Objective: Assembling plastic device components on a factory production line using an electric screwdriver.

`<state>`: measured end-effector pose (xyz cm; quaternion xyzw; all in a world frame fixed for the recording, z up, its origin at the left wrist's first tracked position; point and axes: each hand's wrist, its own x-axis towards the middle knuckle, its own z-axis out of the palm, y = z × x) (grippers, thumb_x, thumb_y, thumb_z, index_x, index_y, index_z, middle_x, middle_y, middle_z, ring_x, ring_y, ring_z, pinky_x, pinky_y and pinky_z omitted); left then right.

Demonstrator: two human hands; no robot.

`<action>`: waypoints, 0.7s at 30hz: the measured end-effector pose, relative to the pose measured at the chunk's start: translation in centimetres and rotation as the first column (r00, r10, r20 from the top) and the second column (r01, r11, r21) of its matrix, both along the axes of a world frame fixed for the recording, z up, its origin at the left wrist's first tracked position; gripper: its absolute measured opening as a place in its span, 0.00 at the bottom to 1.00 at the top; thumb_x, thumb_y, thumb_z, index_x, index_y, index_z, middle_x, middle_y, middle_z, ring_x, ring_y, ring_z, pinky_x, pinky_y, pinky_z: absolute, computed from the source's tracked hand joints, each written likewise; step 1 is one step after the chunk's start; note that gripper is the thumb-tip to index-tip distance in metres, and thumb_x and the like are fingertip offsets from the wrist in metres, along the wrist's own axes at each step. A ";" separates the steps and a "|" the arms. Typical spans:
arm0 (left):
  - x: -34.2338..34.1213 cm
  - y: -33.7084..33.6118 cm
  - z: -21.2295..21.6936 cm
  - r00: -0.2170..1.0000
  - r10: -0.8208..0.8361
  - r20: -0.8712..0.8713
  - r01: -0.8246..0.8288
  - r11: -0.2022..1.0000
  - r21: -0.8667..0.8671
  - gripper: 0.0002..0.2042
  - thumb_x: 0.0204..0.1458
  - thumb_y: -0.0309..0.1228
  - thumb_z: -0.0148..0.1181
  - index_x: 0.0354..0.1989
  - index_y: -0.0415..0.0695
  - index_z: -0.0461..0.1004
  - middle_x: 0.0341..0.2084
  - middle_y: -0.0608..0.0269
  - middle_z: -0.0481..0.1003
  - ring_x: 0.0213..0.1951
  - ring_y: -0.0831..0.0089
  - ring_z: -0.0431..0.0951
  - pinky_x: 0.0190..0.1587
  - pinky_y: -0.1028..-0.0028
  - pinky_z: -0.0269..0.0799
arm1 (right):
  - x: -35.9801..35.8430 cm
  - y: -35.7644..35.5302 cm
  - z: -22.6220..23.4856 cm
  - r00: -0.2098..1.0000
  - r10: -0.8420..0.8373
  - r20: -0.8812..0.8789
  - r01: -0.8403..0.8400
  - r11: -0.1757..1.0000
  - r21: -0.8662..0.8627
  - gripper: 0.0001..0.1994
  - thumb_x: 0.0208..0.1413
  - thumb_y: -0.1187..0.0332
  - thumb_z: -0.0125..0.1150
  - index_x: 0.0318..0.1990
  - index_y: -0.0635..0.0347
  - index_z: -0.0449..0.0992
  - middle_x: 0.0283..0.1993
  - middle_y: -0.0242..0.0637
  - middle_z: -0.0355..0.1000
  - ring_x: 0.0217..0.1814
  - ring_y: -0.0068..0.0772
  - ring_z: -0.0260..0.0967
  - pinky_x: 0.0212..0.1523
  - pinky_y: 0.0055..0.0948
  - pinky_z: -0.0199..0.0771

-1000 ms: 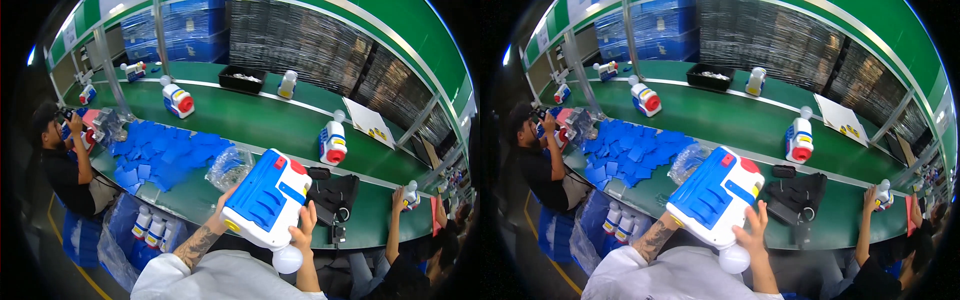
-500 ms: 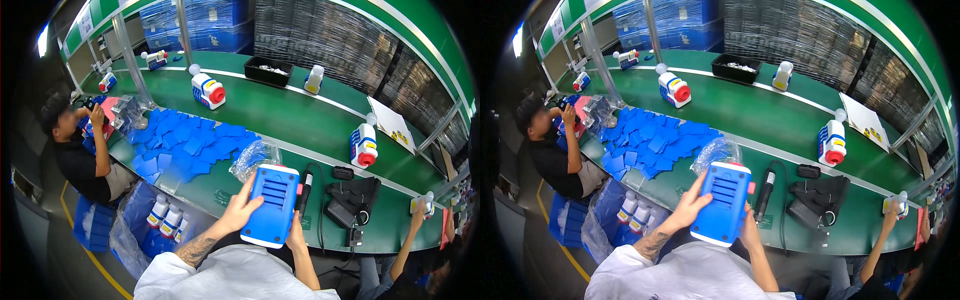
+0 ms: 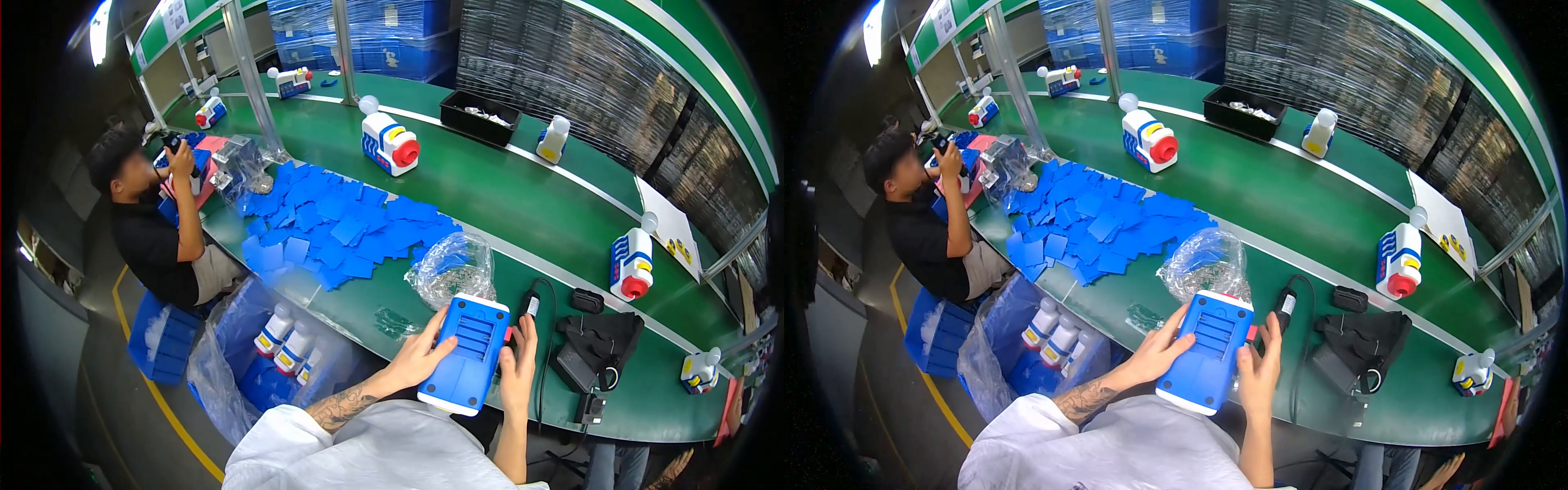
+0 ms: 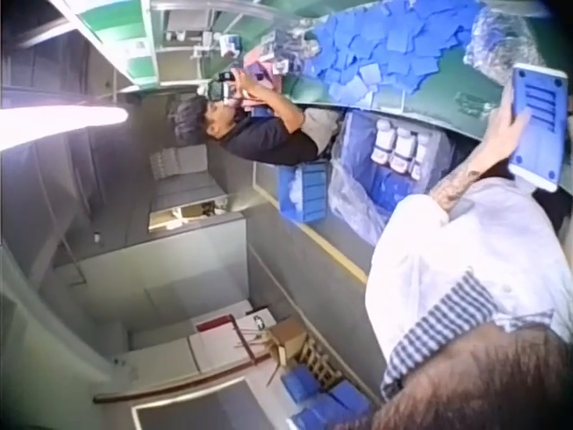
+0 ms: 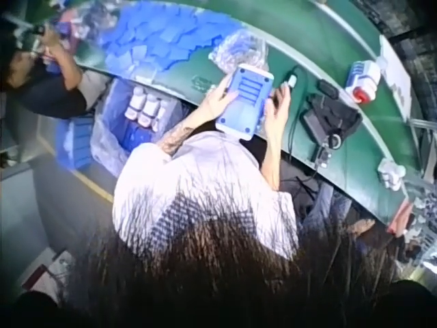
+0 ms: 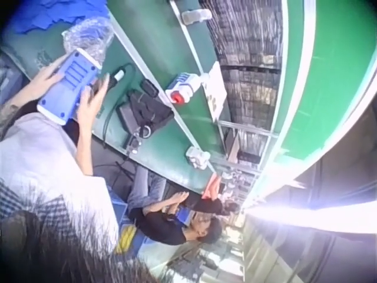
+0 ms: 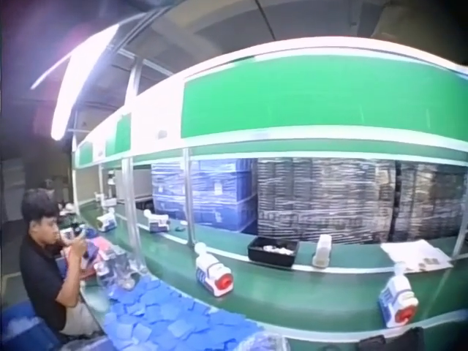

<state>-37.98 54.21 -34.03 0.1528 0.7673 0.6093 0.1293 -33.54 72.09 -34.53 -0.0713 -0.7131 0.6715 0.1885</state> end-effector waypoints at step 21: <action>-22.8 -3.9 -8.2 0.775 0.102 -0.624 -0.614 0.353 -0.705 0.25 0.36 0.42 0.65 0.42 0.41 0.69 0.47 0.49 0.59 0.51 0.52 0.56 0.45 0.53 0.58 | -0.3 -1.0 -0.5 0.999 0.002 0.040 -0.012 0.969 0.247 0.25 0.54 0.69 0.50 0.60 0.62 0.55 0.53 0.42 0.61 0.50 0.28 0.61 0.47 0.26 0.65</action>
